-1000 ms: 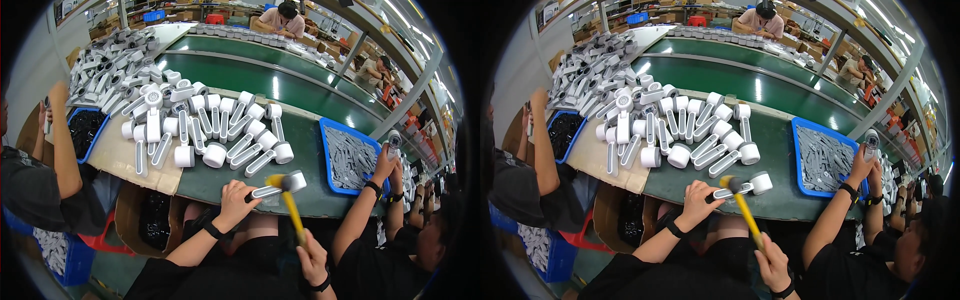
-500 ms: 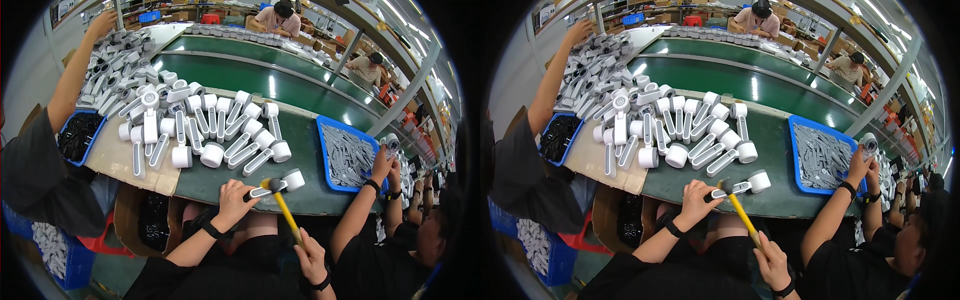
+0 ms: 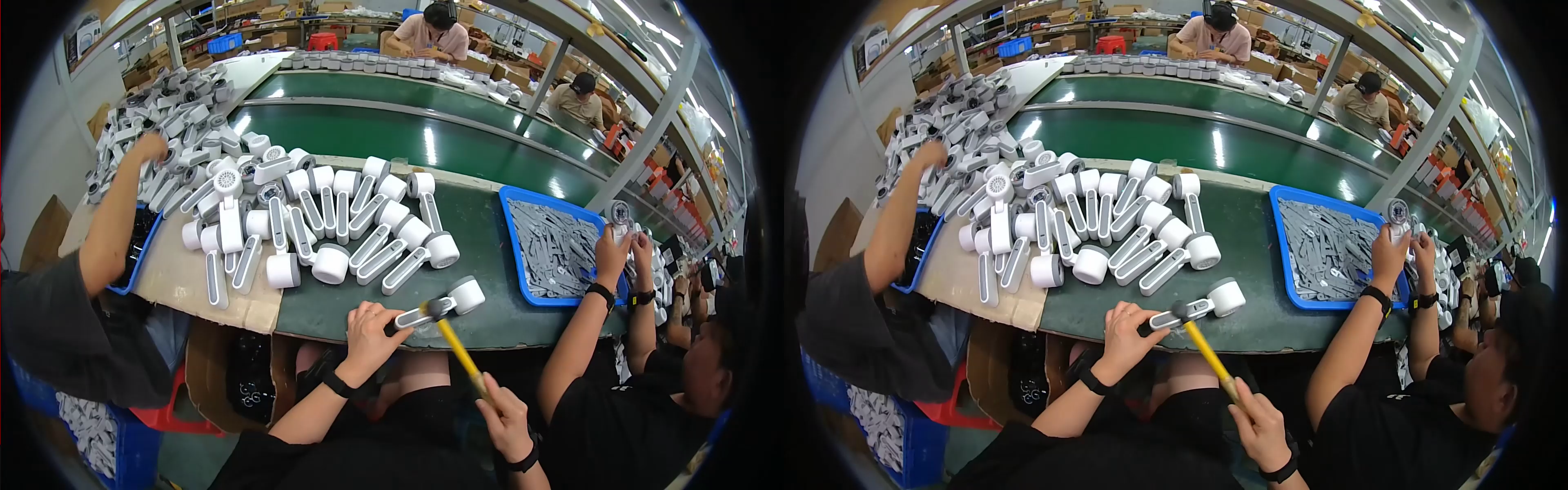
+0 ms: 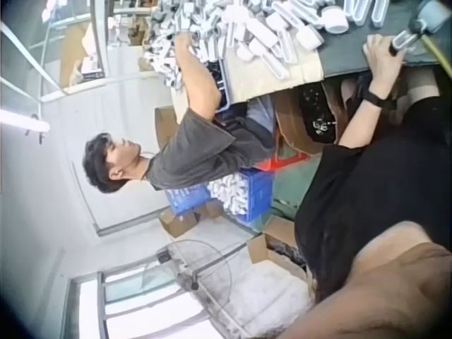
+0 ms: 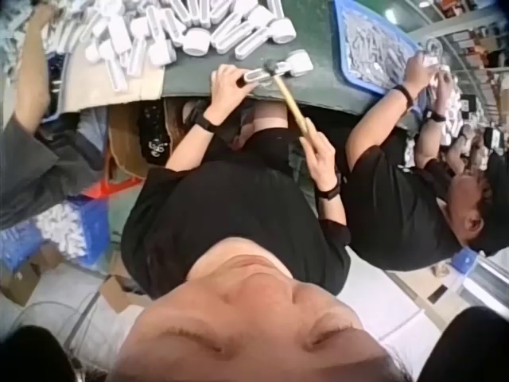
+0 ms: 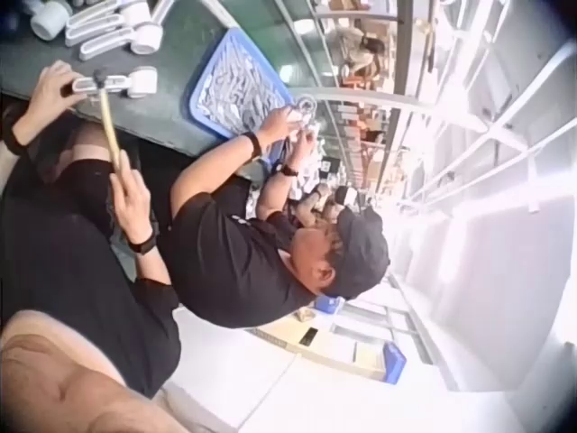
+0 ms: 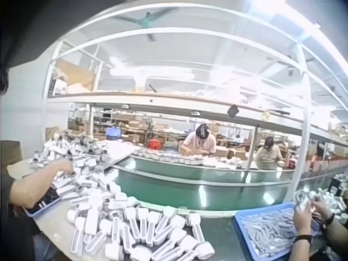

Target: The person assembles handheld fans by fitting white fan bodies with grey handle pieces and tapping the joints with a yellow mallet. They then place the completed fans onto a green conveyor belt and pick up new components to repeat the process.

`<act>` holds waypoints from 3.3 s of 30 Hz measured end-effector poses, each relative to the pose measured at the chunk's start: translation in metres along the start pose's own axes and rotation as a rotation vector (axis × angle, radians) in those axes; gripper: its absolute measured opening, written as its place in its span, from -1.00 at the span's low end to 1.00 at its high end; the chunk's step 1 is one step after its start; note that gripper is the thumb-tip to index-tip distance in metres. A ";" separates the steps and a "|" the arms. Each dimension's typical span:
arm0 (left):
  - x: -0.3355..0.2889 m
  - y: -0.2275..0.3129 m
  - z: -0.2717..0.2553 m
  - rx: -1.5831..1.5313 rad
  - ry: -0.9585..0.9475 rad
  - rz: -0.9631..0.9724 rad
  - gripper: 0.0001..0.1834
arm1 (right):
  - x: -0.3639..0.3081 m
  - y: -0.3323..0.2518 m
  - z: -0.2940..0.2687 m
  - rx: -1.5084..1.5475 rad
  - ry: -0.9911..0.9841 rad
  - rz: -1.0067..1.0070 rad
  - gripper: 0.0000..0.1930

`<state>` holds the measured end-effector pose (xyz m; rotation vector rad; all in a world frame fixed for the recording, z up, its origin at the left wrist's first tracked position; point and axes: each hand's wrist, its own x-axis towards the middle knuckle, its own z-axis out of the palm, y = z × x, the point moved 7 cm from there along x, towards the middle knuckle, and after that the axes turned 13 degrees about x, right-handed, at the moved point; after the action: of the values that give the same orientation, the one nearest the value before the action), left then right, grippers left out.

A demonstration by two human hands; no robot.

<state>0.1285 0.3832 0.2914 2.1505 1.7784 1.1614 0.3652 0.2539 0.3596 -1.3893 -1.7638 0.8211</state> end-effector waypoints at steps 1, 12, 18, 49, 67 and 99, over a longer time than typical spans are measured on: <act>0.000 0.001 0.000 -0.008 0.002 -0.006 -0.73 | -0.002 0.002 -0.005 0.042 0.083 -0.051 -0.46; -0.001 0.003 -0.003 0.020 0.016 0.018 -0.72 | 0.003 0.015 -0.015 0.043 0.119 0.040 -0.46; 0.002 0.005 0.000 -0.022 0.010 0.011 -0.74 | 0.001 0.015 -0.019 0.072 0.207 -0.043 -0.46; 0.001 -0.020 -0.015 -0.029 0.016 -0.045 -0.74 | 0.027 -0.001 0.010 0.041 -0.018 -0.090 -0.49; 0.001 -0.021 -0.017 0.006 0.093 -0.054 -0.71 | 0.022 -0.020 0.030 0.100 -0.123 -0.097 -0.46; 0.010 -0.009 -0.016 0.016 -0.112 -0.096 -0.72 | 0.024 0.020 0.007 0.112 0.096 -0.085 -0.48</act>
<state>0.1117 0.3890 0.3022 2.0691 1.8264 0.9877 0.3658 0.2808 0.3431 -1.2514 -1.6665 0.7826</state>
